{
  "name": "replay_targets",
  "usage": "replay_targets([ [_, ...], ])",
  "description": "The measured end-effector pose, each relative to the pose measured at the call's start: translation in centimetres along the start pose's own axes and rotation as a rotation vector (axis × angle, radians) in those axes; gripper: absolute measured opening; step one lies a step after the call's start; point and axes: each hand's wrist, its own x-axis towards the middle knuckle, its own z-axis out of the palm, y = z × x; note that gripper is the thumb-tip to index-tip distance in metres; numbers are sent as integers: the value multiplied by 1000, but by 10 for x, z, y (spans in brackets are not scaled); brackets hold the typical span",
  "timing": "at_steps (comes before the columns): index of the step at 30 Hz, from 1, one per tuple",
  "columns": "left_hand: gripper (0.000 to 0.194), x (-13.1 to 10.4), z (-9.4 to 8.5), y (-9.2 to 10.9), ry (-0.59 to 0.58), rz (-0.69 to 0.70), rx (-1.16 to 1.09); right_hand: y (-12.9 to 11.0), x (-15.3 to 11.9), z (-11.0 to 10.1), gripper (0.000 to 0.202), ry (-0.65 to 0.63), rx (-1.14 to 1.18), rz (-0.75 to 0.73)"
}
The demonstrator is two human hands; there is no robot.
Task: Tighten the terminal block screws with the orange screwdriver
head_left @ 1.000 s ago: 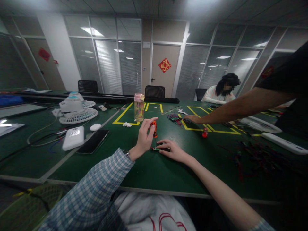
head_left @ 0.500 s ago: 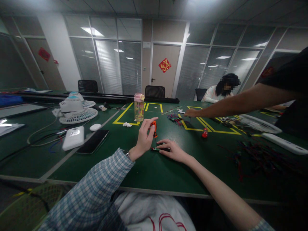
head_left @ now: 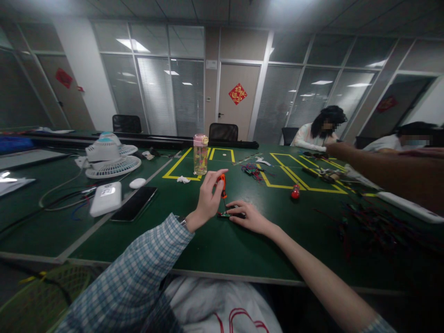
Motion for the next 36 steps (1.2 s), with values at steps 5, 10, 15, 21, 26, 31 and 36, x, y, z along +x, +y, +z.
replay_targets([
  [5,30,1,-1,2,2,8,10,0,0,0,24,1,2,-10],
  [10,31,1,-1,0,14,19,0,-1,0,-1,24,-3,-4,-8],
  [15,28,1,1,-2,33,19,24,-1,0,0,24,-5,-9,-9],
  [21,23,2,0,2,51,40,51,-3,1,-1,24,-8,-12,-8],
  [26,30,0,-1,3,13,33,20,-2,0,0,23,-1,-7,-10],
  [31,30,1,0,3,13,13,17,0,0,-1,24,-1,-12,-18],
  [36,23,1,0,2,60,57,65,1,-1,-1,24,1,-10,-13],
])
